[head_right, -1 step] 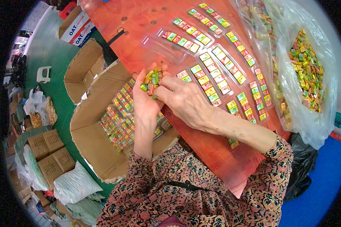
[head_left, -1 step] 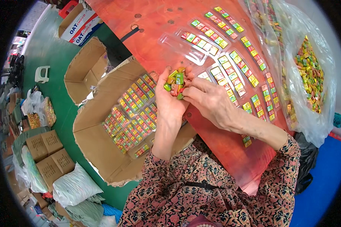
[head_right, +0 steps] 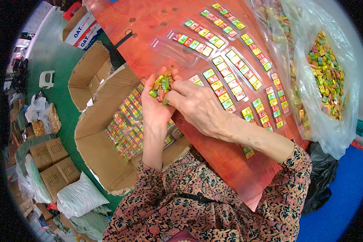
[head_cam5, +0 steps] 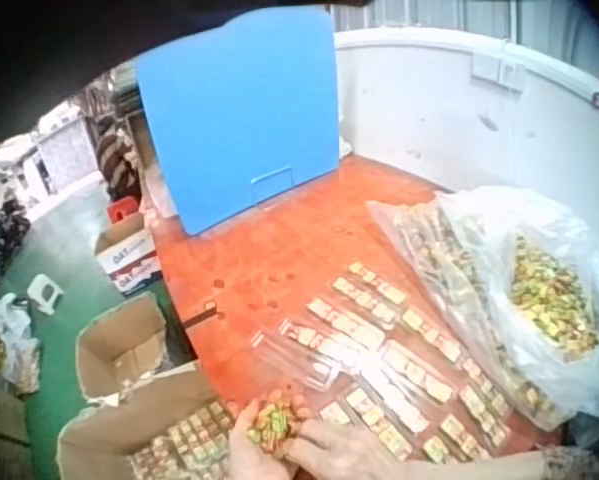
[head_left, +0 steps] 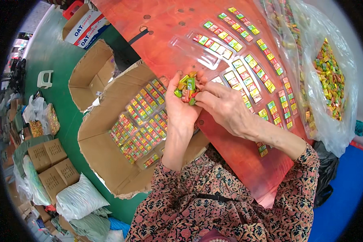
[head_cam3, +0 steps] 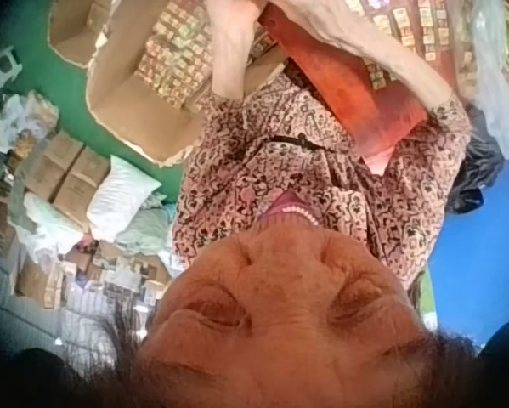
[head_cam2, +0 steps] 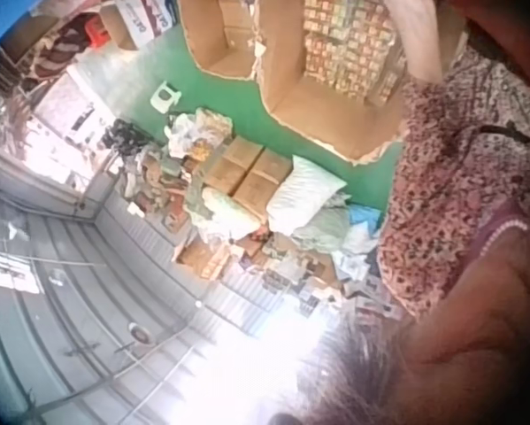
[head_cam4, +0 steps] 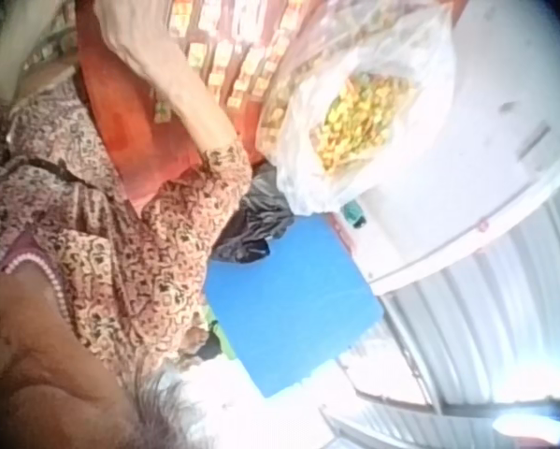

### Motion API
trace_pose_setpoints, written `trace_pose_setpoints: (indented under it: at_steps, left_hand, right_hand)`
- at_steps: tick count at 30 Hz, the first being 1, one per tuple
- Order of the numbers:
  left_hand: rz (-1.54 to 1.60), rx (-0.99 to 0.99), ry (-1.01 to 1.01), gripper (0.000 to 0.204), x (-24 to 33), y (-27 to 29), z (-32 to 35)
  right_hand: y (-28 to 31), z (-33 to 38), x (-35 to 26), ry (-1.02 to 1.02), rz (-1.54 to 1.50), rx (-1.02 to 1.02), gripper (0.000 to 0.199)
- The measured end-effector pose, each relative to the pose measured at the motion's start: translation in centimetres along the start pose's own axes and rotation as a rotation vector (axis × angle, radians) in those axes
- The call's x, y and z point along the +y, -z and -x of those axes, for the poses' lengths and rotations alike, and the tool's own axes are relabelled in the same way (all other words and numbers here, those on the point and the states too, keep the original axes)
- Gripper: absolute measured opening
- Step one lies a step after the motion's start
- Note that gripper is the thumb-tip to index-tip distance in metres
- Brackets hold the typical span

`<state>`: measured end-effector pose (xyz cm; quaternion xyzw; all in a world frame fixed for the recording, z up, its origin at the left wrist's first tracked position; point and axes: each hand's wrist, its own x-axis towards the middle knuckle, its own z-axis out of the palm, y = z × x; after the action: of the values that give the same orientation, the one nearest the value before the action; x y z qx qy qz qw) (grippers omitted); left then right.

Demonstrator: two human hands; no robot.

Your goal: Packing individual small snacks into plastic containers and then organizing them into a cardboard box.

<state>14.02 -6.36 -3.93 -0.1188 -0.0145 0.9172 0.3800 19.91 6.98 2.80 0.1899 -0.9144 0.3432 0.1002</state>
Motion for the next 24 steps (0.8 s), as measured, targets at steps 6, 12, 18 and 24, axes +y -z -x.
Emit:
trace_pose_setpoints:
  at_steps: [6,12,18,24]
  left_hand:
    - [-0.115,0.251,-0.235,0.040,-1.2,-0.7,0.1]
    - [-0.169,0.303,-0.188,0.040,-1.2,-1.4,0.4]
    - [-0.079,-0.110,-0.036,0.025,-0.1,1.1,0.8]
    - [-0.357,0.570,-0.161,0.029,-1.9,-3.9,0.6]
  right_hand:
    - [0.0,0.2,0.2,-0.049,0.044,0.002,0.012]
    - [0.4,-1.1,0.2,0.054,0.054,0.088,0.014]
    - [-0.4,-4.6,0.5,0.126,0.150,0.025,0.015]
    - [-0.7,-5.3,2.6,0.126,0.203,-0.086,0.011]
